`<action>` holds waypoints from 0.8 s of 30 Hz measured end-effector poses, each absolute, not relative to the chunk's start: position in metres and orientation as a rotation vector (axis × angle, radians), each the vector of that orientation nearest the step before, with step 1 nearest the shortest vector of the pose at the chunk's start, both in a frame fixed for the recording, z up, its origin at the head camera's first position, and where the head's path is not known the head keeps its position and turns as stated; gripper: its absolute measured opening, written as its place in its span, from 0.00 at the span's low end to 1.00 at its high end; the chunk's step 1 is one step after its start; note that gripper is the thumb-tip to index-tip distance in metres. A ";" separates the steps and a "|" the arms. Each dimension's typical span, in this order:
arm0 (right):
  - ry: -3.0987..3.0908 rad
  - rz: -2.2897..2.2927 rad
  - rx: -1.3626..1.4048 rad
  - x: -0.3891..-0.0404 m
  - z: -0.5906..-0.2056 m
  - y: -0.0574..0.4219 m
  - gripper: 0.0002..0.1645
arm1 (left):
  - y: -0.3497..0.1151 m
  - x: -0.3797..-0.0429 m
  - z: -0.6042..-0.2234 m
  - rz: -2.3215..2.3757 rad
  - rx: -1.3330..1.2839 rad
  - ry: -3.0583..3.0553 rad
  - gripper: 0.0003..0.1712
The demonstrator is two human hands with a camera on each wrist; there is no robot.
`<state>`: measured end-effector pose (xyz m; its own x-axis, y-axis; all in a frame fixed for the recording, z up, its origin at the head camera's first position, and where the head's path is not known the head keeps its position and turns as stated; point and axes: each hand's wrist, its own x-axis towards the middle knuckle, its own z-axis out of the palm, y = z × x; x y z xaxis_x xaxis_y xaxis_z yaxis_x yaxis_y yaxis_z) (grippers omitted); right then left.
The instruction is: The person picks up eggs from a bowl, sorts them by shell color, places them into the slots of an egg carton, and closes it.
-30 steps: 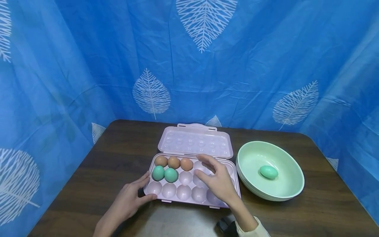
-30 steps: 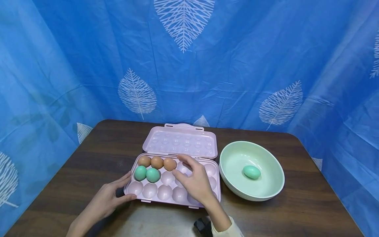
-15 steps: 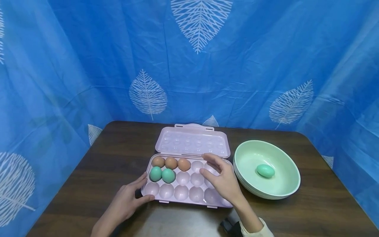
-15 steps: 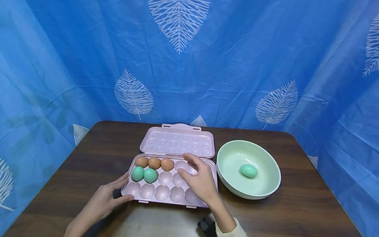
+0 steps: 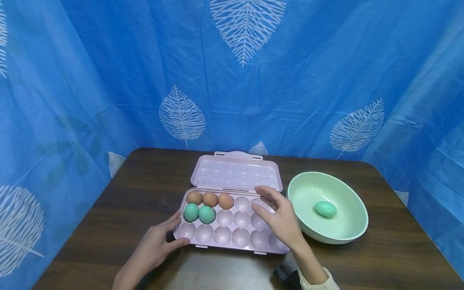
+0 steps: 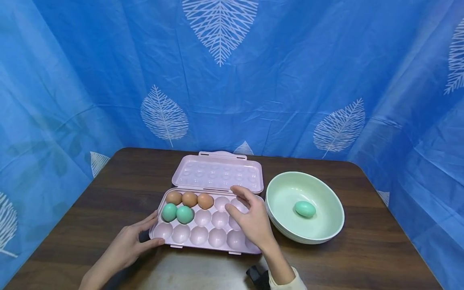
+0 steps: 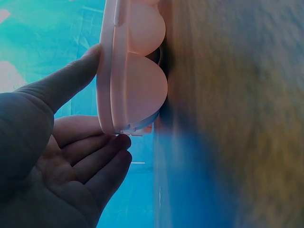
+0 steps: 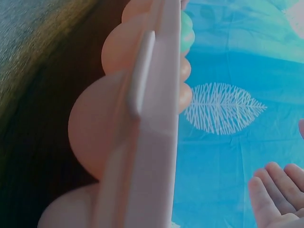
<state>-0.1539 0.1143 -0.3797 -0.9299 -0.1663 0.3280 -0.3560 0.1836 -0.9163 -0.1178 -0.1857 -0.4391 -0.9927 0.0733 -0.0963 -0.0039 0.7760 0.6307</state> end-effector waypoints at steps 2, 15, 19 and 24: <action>-2.291 1.833 0.491 -0.154 -0.380 0.117 0.24 | -0.185 -0.118 -0.439 1.010 0.053 2.850 0.45; -2.265 1.785 0.449 -0.164 -0.411 0.147 0.25 | -0.186 -0.119 -0.441 1.014 0.055 2.858 0.45; -2.277 1.757 0.433 -0.164 -0.412 0.152 0.25 | -0.185 -0.118 -0.440 1.012 0.051 2.856 0.45; -2.296 1.708 0.384 -0.162 -0.410 0.159 0.25 | -0.185 -0.118 -0.440 1.000 0.040 2.853 0.45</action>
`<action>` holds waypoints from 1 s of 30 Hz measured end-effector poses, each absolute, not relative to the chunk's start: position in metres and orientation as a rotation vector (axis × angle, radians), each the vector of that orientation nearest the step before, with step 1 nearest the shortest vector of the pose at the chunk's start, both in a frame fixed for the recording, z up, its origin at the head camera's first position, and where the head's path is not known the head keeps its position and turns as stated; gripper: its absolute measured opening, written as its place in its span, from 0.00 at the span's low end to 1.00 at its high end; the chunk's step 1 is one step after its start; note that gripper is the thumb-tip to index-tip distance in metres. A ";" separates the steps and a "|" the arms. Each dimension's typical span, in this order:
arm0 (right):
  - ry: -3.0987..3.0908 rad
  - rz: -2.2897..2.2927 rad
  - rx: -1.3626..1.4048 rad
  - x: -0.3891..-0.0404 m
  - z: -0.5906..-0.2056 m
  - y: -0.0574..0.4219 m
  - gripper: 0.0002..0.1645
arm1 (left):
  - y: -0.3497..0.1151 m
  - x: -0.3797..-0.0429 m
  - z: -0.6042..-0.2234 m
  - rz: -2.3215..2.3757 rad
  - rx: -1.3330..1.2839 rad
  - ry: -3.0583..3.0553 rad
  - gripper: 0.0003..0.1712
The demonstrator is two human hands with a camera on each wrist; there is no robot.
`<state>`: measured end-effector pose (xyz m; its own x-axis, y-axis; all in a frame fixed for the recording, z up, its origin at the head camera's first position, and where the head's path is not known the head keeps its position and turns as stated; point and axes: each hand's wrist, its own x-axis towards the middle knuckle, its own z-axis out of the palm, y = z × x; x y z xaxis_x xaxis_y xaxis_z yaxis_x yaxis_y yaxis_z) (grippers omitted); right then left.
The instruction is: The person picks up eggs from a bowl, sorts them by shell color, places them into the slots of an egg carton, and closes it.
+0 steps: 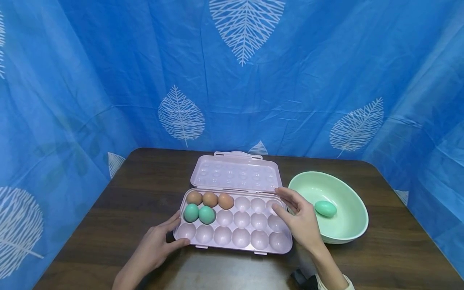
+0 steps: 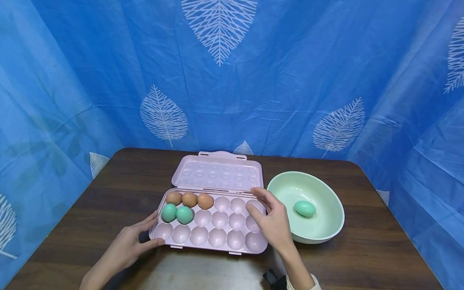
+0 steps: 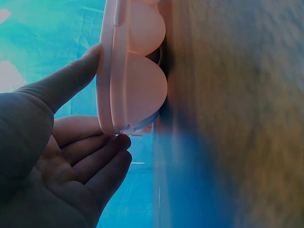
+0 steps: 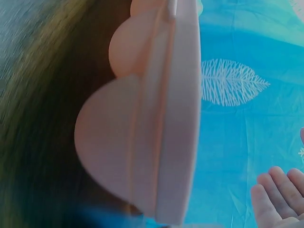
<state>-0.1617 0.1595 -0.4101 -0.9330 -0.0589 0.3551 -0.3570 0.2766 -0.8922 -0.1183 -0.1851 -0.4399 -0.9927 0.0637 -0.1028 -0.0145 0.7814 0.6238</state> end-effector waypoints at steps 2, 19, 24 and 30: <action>-2.305 1.696 0.361 -0.161 -0.409 0.162 0.25 | -0.185 -0.118 -0.440 1.003 0.035 2.852 0.45; -2.320 1.561 0.350 -0.163 -0.407 0.187 0.24 | -0.186 -0.117 -0.442 1.011 0.054 2.857 0.45; -2.347 1.502 0.315 -0.165 -0.406 0.196 0.24 | -0.187 -0.117 -0.441 1.014 0.049 2.857 0.45; -2.387 1.428 0.271 -0.165 -0.409 0.210 0.25 | -0.187 -0.118 -0.443 1.016 0.056 2.860 0.45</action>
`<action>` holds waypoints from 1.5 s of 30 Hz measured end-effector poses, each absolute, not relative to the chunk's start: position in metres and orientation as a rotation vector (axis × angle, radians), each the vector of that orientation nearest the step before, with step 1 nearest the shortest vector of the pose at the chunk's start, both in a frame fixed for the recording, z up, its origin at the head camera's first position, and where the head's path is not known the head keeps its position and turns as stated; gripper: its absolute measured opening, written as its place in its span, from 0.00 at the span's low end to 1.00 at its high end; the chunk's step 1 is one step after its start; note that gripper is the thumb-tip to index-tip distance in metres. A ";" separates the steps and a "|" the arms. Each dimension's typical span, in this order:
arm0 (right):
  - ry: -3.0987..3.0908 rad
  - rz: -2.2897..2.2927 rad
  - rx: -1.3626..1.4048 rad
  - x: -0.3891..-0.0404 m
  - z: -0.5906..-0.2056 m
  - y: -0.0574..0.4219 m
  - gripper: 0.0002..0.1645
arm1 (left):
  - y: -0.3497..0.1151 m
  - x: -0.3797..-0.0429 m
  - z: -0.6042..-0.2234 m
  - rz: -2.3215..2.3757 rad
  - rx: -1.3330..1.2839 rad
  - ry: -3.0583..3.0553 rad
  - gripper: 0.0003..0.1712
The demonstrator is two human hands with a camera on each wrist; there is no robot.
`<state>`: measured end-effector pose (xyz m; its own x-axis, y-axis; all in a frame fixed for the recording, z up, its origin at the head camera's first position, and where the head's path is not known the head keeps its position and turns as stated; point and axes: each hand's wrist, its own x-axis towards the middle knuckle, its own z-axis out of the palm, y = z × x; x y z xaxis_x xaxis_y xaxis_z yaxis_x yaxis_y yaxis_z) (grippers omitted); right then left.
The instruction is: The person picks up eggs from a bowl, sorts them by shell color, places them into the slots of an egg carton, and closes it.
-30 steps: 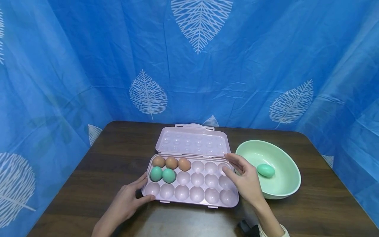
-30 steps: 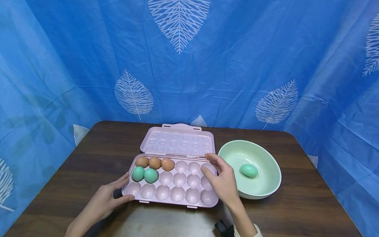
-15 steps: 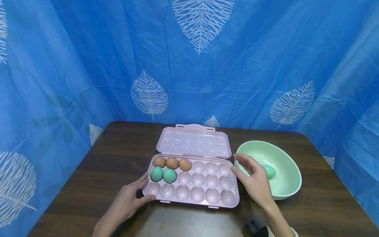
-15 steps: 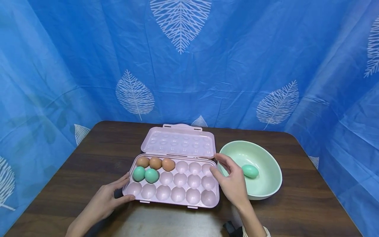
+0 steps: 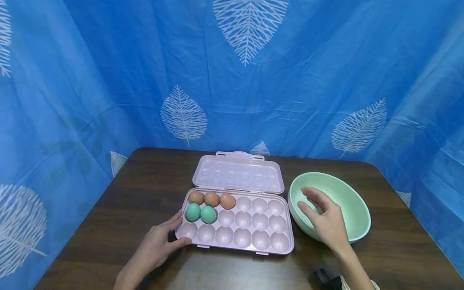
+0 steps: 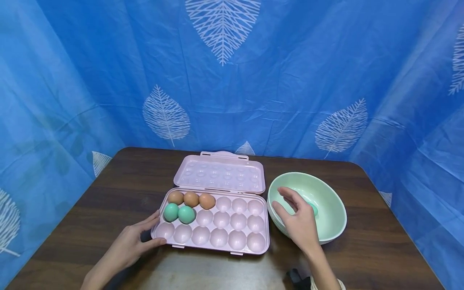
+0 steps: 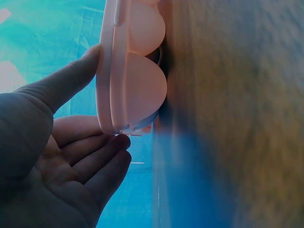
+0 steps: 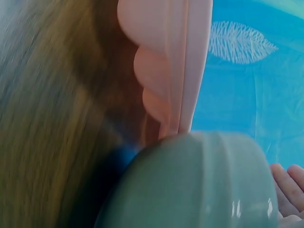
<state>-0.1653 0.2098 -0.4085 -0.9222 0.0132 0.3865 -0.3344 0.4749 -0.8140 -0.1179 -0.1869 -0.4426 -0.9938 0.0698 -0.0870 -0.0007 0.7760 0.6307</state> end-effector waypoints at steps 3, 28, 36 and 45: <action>-2.410 1.373 0.263 -0.169 -0.413 0.220 0.24 | -0.187 -0.119 -0.443 1.013 0.045 2.860 0.46; -2.683 1.194 0.055 -0.184 -0.414 0.262 0.33 | -0.186 -0.119 -0.442 1.038 0.076 2.865 0.46; -2.835 1.309 0.105 -0.190 -0.414 0.265 0.41 | -0.188 -0.118 -0.442 1.039 0.050 2.855 0.45; -3.021 0.986 0.110 -0.193 -0.416 0.267 0.42 | -0.187 -0.118 -0.441 1.056 0.051 2.848 0.45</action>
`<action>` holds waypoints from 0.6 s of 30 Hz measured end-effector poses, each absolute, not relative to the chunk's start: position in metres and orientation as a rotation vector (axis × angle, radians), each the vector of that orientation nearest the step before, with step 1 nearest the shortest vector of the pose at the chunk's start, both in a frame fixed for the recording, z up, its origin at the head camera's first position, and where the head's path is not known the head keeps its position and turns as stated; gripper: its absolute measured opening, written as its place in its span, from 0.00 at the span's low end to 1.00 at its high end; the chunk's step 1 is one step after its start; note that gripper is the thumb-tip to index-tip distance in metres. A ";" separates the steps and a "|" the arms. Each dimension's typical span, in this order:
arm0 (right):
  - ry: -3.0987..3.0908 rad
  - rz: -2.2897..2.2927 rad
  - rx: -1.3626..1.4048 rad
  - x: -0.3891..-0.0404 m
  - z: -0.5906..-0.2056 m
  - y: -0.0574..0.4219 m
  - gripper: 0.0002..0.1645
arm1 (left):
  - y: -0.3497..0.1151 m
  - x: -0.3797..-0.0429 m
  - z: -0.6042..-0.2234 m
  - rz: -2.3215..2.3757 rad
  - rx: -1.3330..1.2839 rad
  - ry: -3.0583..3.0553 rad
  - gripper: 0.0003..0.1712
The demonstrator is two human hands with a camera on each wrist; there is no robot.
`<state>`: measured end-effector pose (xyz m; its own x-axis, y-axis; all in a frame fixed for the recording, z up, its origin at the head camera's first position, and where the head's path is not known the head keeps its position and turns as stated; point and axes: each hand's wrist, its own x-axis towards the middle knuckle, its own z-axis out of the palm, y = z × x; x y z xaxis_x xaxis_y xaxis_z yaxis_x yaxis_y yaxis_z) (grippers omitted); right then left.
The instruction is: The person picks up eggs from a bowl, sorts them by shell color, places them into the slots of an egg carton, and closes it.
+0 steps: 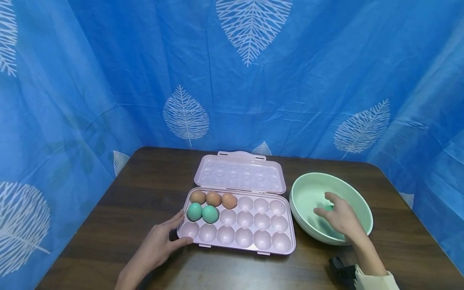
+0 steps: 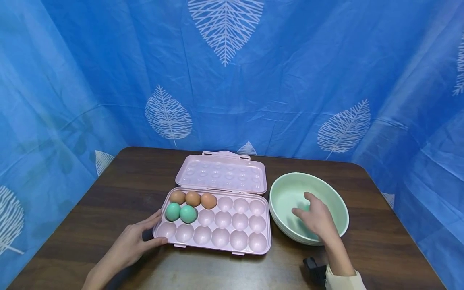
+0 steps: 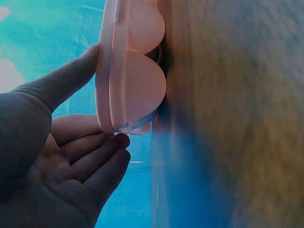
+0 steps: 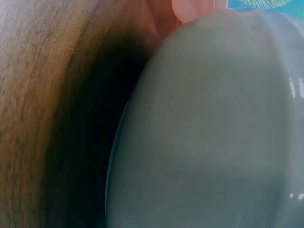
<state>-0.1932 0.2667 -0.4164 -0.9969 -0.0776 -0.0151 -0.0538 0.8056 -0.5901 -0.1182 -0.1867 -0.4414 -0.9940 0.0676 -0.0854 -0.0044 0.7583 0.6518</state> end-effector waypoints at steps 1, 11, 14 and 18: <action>2.950 -0.937 -0.108 -0.193 -0.417 0.267 0.42 | -0.187 -0.118 -0.442 1.056 0.054 2.849 0.45; 2.979 -0.813 -0.117 -0.190 -0.413 0.274 0.39 | -0.186 -0.118 -0.442 1.049 0.060 2.851 0.46; 3.009 -0.745 -0.125 -0.189 -0.411 0.278 0.35 | -0.186 -0.118 -0.443 1.056 0.050 2.850 0.46; 3.024 -0.713 -0.151 -0.190 -0.411 0.278 0.32 | -0.187 -0.118 -0.443 1.054 0.037 2.847 0.46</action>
